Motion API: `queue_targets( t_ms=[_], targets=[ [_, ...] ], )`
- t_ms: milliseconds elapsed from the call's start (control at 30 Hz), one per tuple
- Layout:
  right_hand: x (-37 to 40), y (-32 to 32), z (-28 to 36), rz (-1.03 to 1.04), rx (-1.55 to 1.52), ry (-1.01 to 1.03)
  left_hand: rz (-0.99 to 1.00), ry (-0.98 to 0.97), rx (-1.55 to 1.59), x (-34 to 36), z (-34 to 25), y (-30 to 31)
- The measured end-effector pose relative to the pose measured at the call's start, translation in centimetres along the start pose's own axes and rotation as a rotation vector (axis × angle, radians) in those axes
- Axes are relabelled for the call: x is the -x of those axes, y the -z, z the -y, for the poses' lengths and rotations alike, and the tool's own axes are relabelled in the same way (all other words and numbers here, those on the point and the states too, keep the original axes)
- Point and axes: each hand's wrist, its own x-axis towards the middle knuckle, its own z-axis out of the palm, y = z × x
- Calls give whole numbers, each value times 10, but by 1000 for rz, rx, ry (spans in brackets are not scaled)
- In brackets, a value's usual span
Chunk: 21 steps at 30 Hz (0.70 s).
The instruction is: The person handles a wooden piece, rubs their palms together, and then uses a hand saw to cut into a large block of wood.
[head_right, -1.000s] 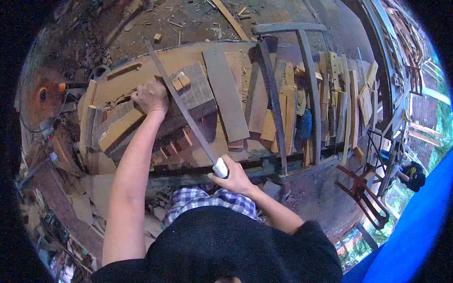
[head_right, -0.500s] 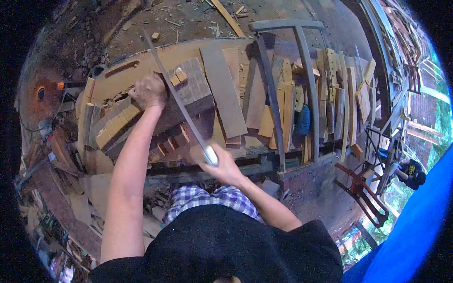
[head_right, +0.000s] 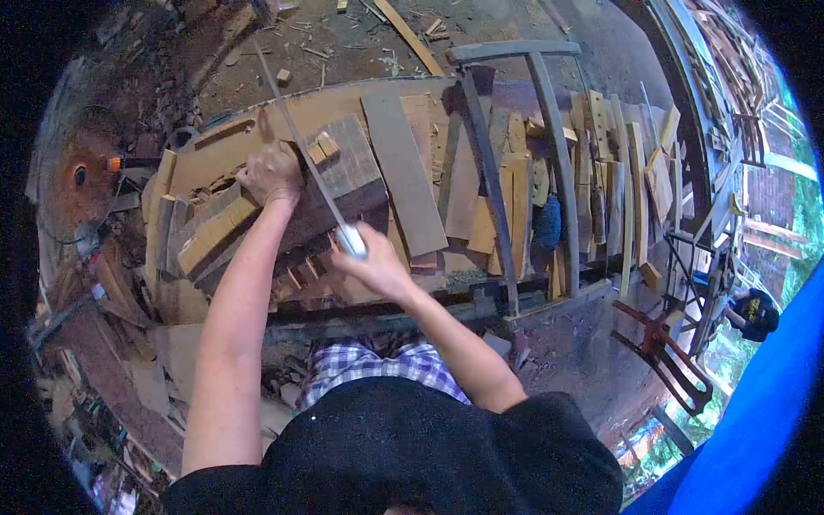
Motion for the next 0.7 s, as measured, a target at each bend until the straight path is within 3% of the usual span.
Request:
queue_targets(
  t_ms=[100,233,333,433,500,600,633,700],
  targets=[
    [-12,-6,10,-39,15,11,12,-8,-29,-1,2,-1],
    [64,9,-39,-34,168,53,57,-6,-39,0,3,2],
    [69,12,-31,7,185,-8,4,-2,-37,1,2,4],
    [-3,3,1,-6,42,67,46,1,-12,0,1,7],
    [-13,-10,6,-66,58,37,33,8,-27,1,1,5],
    [31,1,-5,-41,31,12,30,15,-35,-1,0,4],
    [52,3,-35,-9,57,15,35,7,-36,0,0,4],
    [78,14,-31,47,198,-34,41,3,-34,-2,3,1]
  ],
)
